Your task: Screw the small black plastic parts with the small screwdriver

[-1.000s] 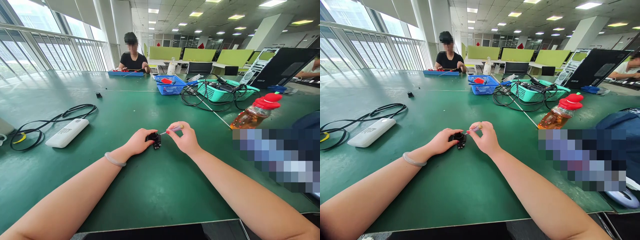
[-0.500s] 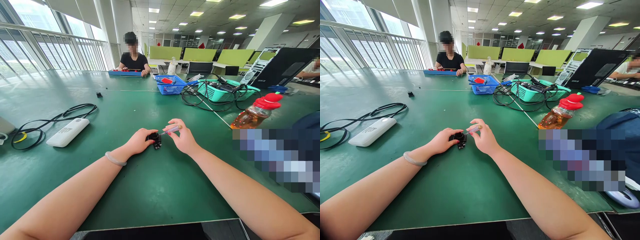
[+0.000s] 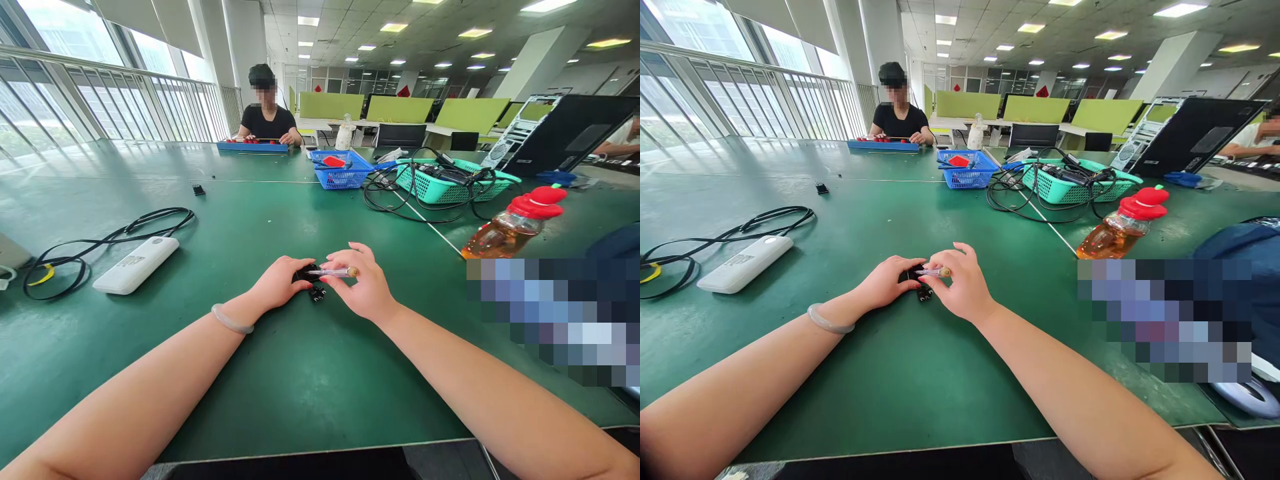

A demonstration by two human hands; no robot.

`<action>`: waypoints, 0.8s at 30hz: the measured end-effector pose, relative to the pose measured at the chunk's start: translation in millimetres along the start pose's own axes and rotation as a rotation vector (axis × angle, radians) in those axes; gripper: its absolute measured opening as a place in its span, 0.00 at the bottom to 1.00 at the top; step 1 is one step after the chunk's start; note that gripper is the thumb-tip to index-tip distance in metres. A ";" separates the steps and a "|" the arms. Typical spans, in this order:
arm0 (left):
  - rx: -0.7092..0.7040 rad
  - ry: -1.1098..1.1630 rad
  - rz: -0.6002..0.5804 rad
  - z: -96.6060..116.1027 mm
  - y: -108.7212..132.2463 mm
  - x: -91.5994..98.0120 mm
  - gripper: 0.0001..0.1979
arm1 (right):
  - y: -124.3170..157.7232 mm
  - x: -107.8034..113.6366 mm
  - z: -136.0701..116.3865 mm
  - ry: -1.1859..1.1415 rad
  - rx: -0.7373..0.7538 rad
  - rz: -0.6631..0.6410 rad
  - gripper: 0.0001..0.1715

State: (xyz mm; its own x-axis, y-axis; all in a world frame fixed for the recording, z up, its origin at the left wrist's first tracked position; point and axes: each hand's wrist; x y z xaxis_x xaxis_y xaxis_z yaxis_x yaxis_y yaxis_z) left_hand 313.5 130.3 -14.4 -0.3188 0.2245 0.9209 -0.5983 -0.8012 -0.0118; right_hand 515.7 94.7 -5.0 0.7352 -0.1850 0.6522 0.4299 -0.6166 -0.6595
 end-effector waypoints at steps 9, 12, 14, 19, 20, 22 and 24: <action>-0.007 -0.001 -0.003 2.3 -0.3 0.1 0.24 | 0.1 -1.6 -6.6 0.104 0.038 -0.041 0.06; -0.018 -0.002 -0.004 2.4 -0.4 0.1 0.23 | 0.2 -5.2 -5.2 0.082 -0.012 -0.111 0.06; -0.029 -0.001 -0.002 2.3 -0.4 0.0 0.23 | 0.4 -7.3 -3.8 0.066 -0.043 -0.171 0.05; -0.052 0.001 0.011 1.8 -0.3 -0.2 0.22 | 0.9 -2.5 -4.9 0.023 0.004 -0.188 0.04; -0.046 0.000 0.015 1.8 -0.1 -0.3 0.22 | 0.9 0.0 -5.5 0.020 0.022 -0.148 0.04; -0.027 -0.008 0.020 1.7 0.3 -0.5 0.23 | 0.6 4.7 -5.9 0.034 0.032 -0.051 0.03; -0.019 -0.014 0.022 1.9 0.8 -0.7 0.24 | 0.1 7.7 -4.4 0.059 0.001 0.013 0.03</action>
State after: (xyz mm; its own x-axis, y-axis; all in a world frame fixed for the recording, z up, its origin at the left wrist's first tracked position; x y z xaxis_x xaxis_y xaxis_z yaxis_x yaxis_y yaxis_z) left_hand 314.6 128.4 -14.4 -0.3216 0.1989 0.9258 -0.6052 -0.7951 -0.0394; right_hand 519.1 89.8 1.7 0.7085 -0.2382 0.6643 0.4207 -0.6132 -0.6685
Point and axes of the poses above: each hand's wrist, its own y-axis away from the middle knuckle, its own x-axis out of the back of the hand, z = x × y, and after that the axes turned 11 degrees about -z, right-handed
